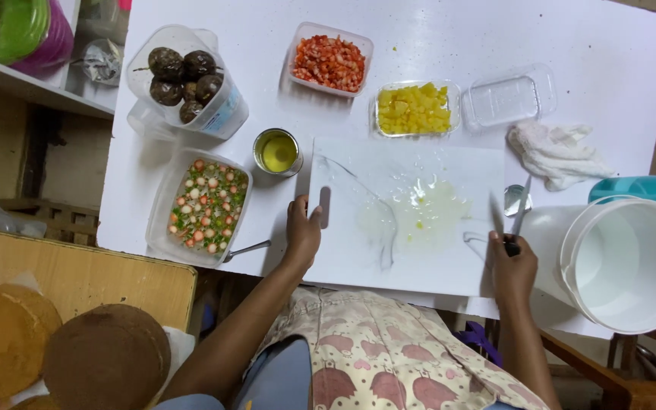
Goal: Dicing pineapple and slicing passion fruit on a cutting board in a kitchen setting
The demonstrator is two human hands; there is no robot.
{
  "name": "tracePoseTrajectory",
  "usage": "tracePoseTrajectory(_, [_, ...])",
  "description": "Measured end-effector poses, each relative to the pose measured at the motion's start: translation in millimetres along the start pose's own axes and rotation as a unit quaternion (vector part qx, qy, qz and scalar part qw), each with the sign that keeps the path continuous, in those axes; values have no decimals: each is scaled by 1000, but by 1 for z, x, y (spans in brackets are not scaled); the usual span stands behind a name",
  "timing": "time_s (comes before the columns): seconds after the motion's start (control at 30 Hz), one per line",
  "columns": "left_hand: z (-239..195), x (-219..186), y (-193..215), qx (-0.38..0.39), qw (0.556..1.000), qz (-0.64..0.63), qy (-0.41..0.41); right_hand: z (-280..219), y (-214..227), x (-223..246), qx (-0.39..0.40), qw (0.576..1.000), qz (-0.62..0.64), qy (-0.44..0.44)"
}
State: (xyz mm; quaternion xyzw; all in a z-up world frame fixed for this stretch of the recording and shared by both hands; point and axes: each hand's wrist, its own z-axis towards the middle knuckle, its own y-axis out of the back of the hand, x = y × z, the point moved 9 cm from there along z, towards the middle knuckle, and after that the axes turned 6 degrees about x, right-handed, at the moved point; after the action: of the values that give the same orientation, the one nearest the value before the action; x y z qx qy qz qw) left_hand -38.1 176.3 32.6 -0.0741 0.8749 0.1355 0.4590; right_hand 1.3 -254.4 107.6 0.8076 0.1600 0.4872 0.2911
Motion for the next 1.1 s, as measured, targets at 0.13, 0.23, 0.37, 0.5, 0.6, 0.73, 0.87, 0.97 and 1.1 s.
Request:
tracePoseTrajectory(0.13, [-14,-27,5,6,997,-78,-19,5,26,40,-4,999,2,50])
tracePoseTrajectory(0.23, [-16,-19,14,-10,998,-56,33,2,42,65,-18,999,-24,-23])
tracePoseTrajectory(0.37, [-30,-34,37,3,997,-3,75,11,39,82,-5,998,-58,17])
tracePoseTrajectory(0.5, [-30,-17,54,25,984,-178,2,50,18,44,3,994,-65,88])
tracePoseTrajectory(0.6, [-56,-51,89,18,963,-244,-110,11,-27,88,30,994,-25,104])
tracePoseTrajectory(0.73, [-66,-40,141,22,956,-271,-105,5,-77,111,56,993,-19,100])
tracePoseTrajectory(0.87, [-83,-39,199,-27,958,-258,-124,-5,-139,124,121,987,-24,104])
tracePoseTrajectory(0.97, [-91,-6,230,-56,960,-248,-113,-37,-164,147,170,980,-40,91])
tracePoseTrajectory(1.1, [-96,29,257,-62,960,-263,-77,-53,-191,153,234,966,-83,75])
